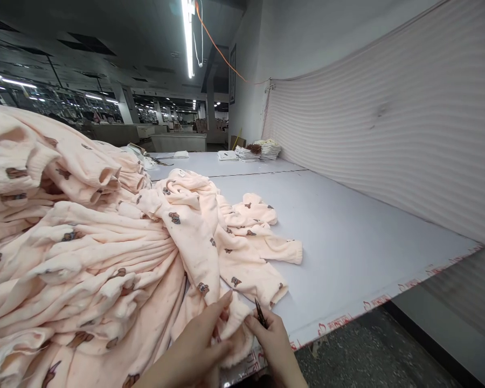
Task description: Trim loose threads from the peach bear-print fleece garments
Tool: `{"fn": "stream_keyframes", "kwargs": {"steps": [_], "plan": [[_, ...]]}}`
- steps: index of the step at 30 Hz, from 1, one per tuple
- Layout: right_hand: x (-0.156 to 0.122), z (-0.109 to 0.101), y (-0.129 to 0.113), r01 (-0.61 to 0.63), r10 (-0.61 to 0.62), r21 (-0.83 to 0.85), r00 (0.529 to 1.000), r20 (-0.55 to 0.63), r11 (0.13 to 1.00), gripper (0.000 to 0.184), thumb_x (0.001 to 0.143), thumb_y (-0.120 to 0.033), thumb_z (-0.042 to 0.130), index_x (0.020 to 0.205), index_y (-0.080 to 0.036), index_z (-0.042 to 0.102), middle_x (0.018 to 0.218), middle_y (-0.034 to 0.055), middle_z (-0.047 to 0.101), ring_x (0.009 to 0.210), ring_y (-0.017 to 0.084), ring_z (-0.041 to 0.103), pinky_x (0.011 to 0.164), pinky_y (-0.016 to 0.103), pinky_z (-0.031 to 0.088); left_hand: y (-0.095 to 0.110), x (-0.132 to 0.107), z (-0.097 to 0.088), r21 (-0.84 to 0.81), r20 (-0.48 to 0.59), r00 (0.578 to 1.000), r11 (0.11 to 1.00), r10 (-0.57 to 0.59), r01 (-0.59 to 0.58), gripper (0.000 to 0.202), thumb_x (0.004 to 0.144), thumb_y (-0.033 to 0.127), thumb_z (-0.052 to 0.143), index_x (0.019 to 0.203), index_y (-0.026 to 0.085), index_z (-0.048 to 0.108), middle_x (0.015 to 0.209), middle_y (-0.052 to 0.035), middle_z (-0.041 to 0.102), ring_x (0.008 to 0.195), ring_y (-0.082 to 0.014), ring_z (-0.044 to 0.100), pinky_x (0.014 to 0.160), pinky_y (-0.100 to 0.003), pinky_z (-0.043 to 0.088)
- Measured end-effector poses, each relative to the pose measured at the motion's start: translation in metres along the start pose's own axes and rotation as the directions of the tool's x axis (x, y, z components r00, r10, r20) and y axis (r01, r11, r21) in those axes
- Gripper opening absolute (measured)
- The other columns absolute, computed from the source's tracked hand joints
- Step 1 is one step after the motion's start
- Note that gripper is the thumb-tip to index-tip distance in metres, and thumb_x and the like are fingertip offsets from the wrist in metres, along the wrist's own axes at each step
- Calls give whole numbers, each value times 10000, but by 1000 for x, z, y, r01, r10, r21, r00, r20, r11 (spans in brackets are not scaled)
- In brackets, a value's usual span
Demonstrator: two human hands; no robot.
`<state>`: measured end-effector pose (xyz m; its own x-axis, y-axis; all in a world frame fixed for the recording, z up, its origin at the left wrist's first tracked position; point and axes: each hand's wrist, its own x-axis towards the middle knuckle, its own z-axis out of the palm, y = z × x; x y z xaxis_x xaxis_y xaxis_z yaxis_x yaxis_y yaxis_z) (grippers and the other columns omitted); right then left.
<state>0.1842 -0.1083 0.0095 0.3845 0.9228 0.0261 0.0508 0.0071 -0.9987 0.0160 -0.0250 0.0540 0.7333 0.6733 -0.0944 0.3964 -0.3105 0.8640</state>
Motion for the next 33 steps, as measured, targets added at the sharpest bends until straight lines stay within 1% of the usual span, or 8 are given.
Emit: {"fn": "stream_keyframes", "kwargs": {"steps": [4,7,11,18,22,27,30,33], "plan": [[2,5,-9,28,-33,58,996,84,998,318,838,-423,600,676,-155,654,627,-17,583,639,150,549,599,238,452,13,1,1,32,11,999,999,34,-34,479,787,231,555,1262,273,520,1075,-31,658,940,-218,587,802,-278,419],[-2,7,-9,78,-79,-26,996,-37,997,306,853,-437,571,929,-168,697,859,50,679,846,206,618,734,282,503,7,9,7,-102,-114,994,995,6,-18,181,818,240,521,990,209,567,728,24,617,694,-170,575,641,-244,414],[-16,10,5,127,-187,-286,963,-195,950,269,726,-332,687,970,-221,688,906,42,683,850,216,645,732,257,522,-14,4,18,-280,-250,968,958,-12,-60,250,849,362,526,1044,211,488,737,13,606,671,-173,583,614,-253,444],[-26,21,11,304,-386,-322,894,-229,897,297,784,-173,506,1039,-233,645,1009,62,662,960,211,624,807,274,505,-31,-28,24,485,-485,804,871,343,-78,430,791,289,609,1212,260,529,1290,-146,460,1073,-307,525,836,-401,482],[-31,22,11,376,-493,-454,853,-171,808,298,785,-184,504,1062,-246,595,927,36,669,802,189,652,696,251,509,-20,-28,21,378,-381,873,913,304,-153,198,738,94,483,868,230,544,858,-58,603,790,-222,582,706,-318,489],[-29,14,12,237,-411,-582,892,-186,778,52,852,-290,495,843,-247,524,810,9,590,674,170,606,559,229,467,-17,-30,23,234,-545,780,949,308,-212,162,779,151,494,913,242,499,839,-30,579,778,-209,577,722,-293,461],[-19,10,5,178,-402,-614,881,-248,769,86,858,-306,494,801,-243,482,755,-5,538,659,169,579,553,234,453,-15,-29,23,46,-401,885,970,237,-239,191,803,222,526,985,219,585,941,-61,615,895,-228,568,793,-303,433],[-8,9,-8,173,-404,-653,888,-220,738,145,865,-322,503,748,-242,475,713,-15,531,644,167,568,586,248,450,-10,-24,22,-367,-127,991,930,-35,-14,242,815,394,562,816,173,663,756,-28,597,751,-189,550,673,-266,416]]}}
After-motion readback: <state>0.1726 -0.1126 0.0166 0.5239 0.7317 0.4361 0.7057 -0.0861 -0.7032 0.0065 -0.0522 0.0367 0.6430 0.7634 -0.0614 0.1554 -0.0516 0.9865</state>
